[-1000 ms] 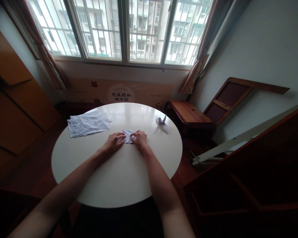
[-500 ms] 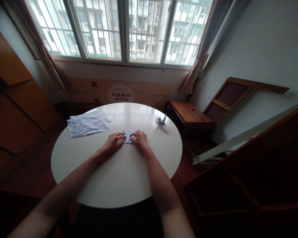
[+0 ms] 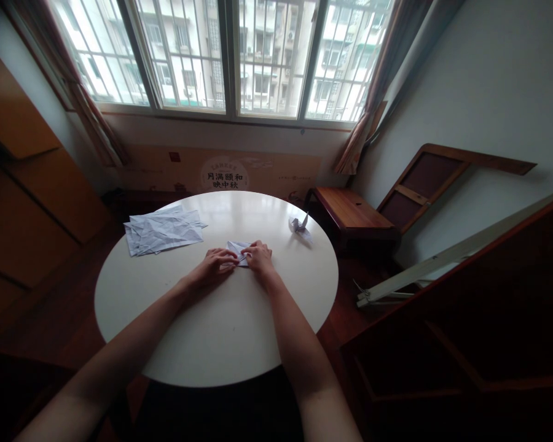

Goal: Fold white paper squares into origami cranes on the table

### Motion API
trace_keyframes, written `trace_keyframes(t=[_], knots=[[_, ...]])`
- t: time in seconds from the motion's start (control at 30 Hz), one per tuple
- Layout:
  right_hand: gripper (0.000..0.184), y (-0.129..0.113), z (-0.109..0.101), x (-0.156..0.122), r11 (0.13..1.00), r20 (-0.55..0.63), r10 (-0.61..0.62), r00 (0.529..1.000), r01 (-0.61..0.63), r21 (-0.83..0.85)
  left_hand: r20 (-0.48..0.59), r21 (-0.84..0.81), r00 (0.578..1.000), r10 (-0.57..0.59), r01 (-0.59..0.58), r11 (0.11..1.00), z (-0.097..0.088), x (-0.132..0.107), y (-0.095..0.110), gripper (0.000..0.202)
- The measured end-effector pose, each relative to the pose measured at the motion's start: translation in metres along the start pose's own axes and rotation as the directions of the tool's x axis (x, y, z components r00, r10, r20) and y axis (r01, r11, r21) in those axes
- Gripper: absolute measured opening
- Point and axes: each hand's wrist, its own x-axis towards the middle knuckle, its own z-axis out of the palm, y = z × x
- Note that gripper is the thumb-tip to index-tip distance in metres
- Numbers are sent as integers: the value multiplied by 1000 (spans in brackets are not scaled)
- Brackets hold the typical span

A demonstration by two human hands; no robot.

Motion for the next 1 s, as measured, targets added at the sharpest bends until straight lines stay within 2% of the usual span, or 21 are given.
trace_keyframes(t=[0.27,0.47,0.6,1.0], knots=[[23,-2,3,1,998,32,-48,998,47,36,-98,89,975,-199,207,974,-7,-1,1,22],[24,-2,2,0,997,36,-70,997,69,44,-48,-12,993,-108,108,994,4,1,-8,25],[24,-1,2,2,997,48,-60,997,58,51,-52,-26,992,-111,110,994,8,2,-10,26],[23,-1,2,1,997,40,-65,997,63,52,-49,-40,993,-109,107,993,4,1,-6,30]])
